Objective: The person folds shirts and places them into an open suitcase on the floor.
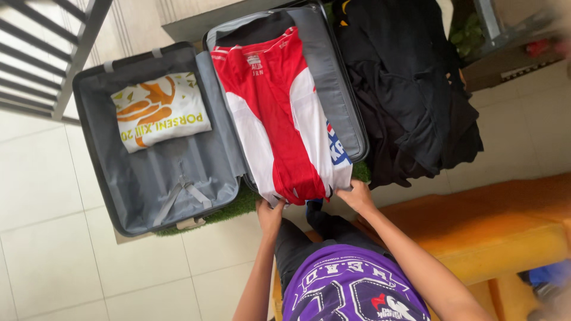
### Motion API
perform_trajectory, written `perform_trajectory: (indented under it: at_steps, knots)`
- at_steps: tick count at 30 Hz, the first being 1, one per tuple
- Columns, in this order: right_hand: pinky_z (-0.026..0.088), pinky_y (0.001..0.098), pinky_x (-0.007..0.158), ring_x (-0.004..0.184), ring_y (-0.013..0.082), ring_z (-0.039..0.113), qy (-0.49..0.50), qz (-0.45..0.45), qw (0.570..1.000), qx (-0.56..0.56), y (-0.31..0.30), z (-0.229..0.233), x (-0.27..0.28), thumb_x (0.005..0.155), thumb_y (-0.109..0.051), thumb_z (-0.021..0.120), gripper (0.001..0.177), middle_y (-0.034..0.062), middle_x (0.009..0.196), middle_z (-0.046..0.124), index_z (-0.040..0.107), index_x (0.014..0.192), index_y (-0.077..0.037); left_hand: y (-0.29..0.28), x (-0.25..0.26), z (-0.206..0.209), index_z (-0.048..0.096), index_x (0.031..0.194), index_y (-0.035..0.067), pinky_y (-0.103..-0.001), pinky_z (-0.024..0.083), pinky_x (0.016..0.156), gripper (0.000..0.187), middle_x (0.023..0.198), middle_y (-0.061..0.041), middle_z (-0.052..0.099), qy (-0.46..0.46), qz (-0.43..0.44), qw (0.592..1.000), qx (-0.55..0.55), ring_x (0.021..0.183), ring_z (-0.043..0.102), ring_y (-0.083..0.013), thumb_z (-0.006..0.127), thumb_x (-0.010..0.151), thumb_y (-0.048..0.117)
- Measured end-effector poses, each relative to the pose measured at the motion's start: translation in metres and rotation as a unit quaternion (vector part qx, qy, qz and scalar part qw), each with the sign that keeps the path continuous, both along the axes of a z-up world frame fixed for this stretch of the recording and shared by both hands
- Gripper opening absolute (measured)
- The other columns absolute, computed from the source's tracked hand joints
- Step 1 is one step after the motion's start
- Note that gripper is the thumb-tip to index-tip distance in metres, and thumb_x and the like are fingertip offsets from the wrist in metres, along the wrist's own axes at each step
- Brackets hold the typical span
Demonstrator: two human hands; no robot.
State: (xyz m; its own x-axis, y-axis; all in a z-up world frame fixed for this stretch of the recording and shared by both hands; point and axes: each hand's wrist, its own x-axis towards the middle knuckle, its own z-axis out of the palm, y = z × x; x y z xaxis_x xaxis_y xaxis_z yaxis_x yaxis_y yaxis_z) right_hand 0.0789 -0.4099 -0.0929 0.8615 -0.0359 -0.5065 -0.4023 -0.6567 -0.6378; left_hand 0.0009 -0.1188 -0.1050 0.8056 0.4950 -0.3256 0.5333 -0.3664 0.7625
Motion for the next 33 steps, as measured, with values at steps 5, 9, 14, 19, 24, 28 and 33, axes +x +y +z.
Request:
perform_trajectory:
  at_steps: [5, 9, 14, 19, 24, 28, 33]
  knots:
    - [0.057, 0.0370, 0.088, 0.098, 0.0278, 0.078, 0.096, 0.052, 0.993, 0.052, -0.006, -0.034, -0.010, 0.067, -0.031, 0.085, 0.052, 0.0185, 0.106, 0.080, 0.077, 0.108, 0.000, -0.011, -0.010, 0.006, 0.074, 0.104, -0.003, -0.039, 0.056, 0.084, 0.045, 0.099, -0.019, 0.079, 0.041, -0.021, 0.990, -0.131, 0.092, 0.076, -0.0295, 0.079, 0.074, 0.031]
    - [0.055, 0.0367, 0.090, 0.101, 0.0276, 0.075, 0.117, 0.116, 0.982, 0.089, -0.012, -0.055, -0.026, 0.067, -0.027, 0.083, 0.051, 0.0182, 0.108, 0.079, 0.077, 0.111, -0.001, -0.023, -0.033, -0.020, 0.075, 0.107, -0.001, -0.038, 0.056, 0.087, 0.047, 0.103, -0.019, 0.078, 0.127, -0.083, 0.978, -0.144, 0.098, 0.076, -0.0282, 0.082, 0.074, 0.032]
    - [0.056, 0.0358, 0.091, 0.101, 0.0291, 0.077, 0.159, 0.140, 0.972, 0.102, -0.018, -0.064, -0.046, 0.075, -0.029, 0.077, 0.046, 0.0197, 0.108, 0.079, 0.075, 0.111, 0.000, -0.032, -0.060, -0.055, 0.076, 0.111, 0.000, -0.037, 0.057, 0.087, 0.043, 0.104, -0.017, 0.079, 0.179, -0.134, 0.953, -0.206, 0.096, 0.076, -0.0259, 0.077, 0.080, 0.030]
    - [0.056, 0.0338, 0.090, 0.096, 0.0274, 0.077, 0.214, 0.168, 0.958, 0.088, -0.032, -0.056, -0.048, 0.083, -0.034, 0.074, 0.044, 0.0200, 0.102, 0.079, 0.078, 0.106, 0.003, -0.027, -0.070, -0.011, 0.073, 0.115, 0.000, -0.037, 0.056, 0.085, 0.040, 0.103, -0.012, 0.078, 0.195, -0.141, 0.930, -0.278, 0.093, 0.073, -0.0214, 0.072, 0.083, 0.023]
    - [0.054, 0.0365, 0.071, 0.077, 0.0208, 0.068, 0.268, 0.136, 0.888, 0.347, -0.041, -0.004, -0.027, 0.092, -0.019, 0.061, 0.032, 0.0122, 0.086, 0.075, 0.076, 0.100, 0.008, -0.009, -0.053, 0.087, 0.067, 0.115, 0.000, -0.035, 0.053, 0.092, 0.037, 0.104, -0.005, 0.074, 0.237, -0.094, 0.896, -0.362, 0.099, 0.068, -0.0164, 0.069, 0.090, 0.027]
    - [0.059, 0.0328, 0.081, 0.088, 0.0171, 0.075, 0.340, 0.048, 0.839, 0.422, -0.029, 0.073, 0.015, 0.091, -0.014, 0.058, 0.028, 0.0090, 0.097, 0.078, 0.070, 0.108, 0.005, 0.003, -0.016, 0.145, 0.070, 0.117, 0.005, -0.034, 0.048, 0.081, 0.037, 0.101, -0.004, 0.074, 0.204, -0.102, 0.889, -0.396, 0.091, 0.066, -0.0157, 0.066, 0.088, 0.027]
    - [0.058, 0.0409, 0.068, 0.083, 0.0248, 0.073, 0.299, 0.021, 0.786, 0.541, -0.008, 0.112, 0.088, 0.098, -0.021, 0.051, 0.034, 0.0144, 0.100, 0.075, 0.066, 0.117, 0.003, 0.025, 0.053, 0.176, 0.063, 0.119, 0.000, -0.040, 0.057, 0.082, 0.037, 0.105, -0.007, 0.074, 0.050, -0.006, 0.851, -0.522, 0.095, 0.072, -0.0211, 0.065, 0.091, 0.024]
